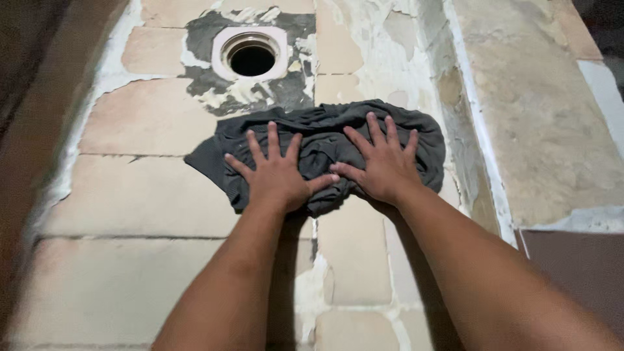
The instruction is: The person wipes a tiled floor with a dark gray cloth, moving it back and forth to clean the surface around a drain. The person uses both hands to press and drag the cloth across the tiles.
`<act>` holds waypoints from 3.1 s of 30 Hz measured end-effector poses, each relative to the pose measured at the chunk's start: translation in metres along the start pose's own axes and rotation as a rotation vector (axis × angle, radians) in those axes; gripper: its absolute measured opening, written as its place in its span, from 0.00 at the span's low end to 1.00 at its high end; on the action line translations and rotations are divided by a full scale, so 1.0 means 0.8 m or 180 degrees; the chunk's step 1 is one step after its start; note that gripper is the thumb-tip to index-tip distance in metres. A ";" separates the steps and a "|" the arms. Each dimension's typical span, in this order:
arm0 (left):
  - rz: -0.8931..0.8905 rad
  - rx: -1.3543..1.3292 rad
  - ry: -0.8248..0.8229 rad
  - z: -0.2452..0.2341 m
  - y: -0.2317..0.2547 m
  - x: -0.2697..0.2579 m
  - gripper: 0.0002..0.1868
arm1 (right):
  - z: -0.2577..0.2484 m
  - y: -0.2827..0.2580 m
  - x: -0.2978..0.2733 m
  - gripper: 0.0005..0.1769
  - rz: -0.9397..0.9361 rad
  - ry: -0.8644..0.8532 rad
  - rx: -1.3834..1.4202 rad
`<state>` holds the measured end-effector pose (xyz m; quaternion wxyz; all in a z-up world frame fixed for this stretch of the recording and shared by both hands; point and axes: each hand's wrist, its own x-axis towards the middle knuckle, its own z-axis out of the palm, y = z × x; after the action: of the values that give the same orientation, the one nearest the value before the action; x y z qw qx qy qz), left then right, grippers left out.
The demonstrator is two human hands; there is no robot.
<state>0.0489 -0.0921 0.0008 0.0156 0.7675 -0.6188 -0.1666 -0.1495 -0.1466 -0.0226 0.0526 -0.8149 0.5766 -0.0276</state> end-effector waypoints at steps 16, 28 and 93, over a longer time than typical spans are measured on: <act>0.0116 -0.0016 0.0164 0.017 -0.005 -0.050 0.54 | -0.019 -0.017 -0.047 0.48 0.0364 -0.0543 -0.0002; 0.0234 0.0061 -0.0541 0.018 -0.004 -0.234 0.55 | -0.043 -0.050 -0.254 0.47 0.0646 -0.1285 -0.0045; 0.1035 0.0277 -0.0155 0.075 -0.001 -0.330 0.56 | -0.049 -0.053 -0.395 0.51 0.0619 -0.1536 -0.0230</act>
<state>-0.0143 0.1712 0.0065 -0.0059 0.6530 -0.7417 -0.1534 -0.2190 0.1630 0.0260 0.1619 -0.7400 0.6236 0.1933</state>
